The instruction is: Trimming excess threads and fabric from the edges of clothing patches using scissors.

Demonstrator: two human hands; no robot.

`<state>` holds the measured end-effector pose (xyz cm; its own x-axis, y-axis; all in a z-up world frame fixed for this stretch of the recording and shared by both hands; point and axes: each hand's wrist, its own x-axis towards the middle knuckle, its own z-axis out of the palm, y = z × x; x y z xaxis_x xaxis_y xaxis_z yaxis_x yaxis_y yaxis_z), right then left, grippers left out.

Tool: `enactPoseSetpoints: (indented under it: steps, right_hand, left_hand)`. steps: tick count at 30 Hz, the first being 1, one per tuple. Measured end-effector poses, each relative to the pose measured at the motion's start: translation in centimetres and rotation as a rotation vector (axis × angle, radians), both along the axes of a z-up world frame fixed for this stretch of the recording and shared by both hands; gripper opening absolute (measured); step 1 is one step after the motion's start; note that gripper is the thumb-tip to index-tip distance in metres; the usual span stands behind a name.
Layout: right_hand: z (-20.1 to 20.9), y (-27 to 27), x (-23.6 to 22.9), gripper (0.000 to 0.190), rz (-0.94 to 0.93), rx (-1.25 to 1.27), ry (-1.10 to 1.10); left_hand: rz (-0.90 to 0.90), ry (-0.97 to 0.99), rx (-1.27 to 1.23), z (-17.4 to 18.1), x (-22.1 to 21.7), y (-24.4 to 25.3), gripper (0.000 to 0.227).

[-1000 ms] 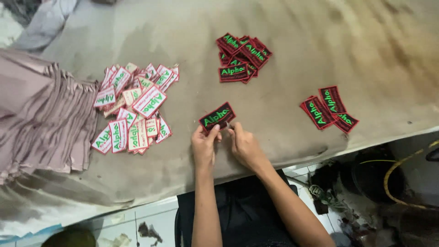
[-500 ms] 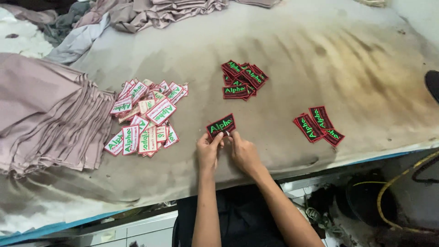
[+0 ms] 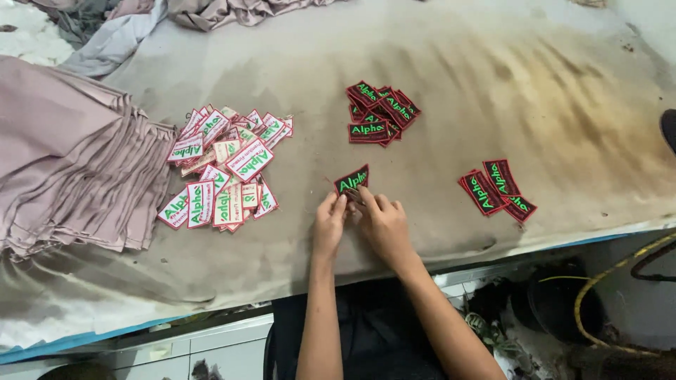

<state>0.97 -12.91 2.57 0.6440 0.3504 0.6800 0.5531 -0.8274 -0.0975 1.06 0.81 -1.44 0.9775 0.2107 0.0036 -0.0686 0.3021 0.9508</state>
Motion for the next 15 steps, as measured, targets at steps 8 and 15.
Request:
enactPoseSetpoints:
  steps: [8, 15]
  right_hand:
    - [0.3, -0.4, -0.2, 0.03, -0.053, -0.013, 0.056]
    - [1.2, -0.6, -0.8, 0.026, -0.084, -0.022, 0.251]
  left_hand:
    - [0.075, -0.121, -0.109, 0.0, 0.5, 0.1, 0.029]
    - [0.084, -0.053, 0.052, 0.6, -0.1, 0.5, 0.024]
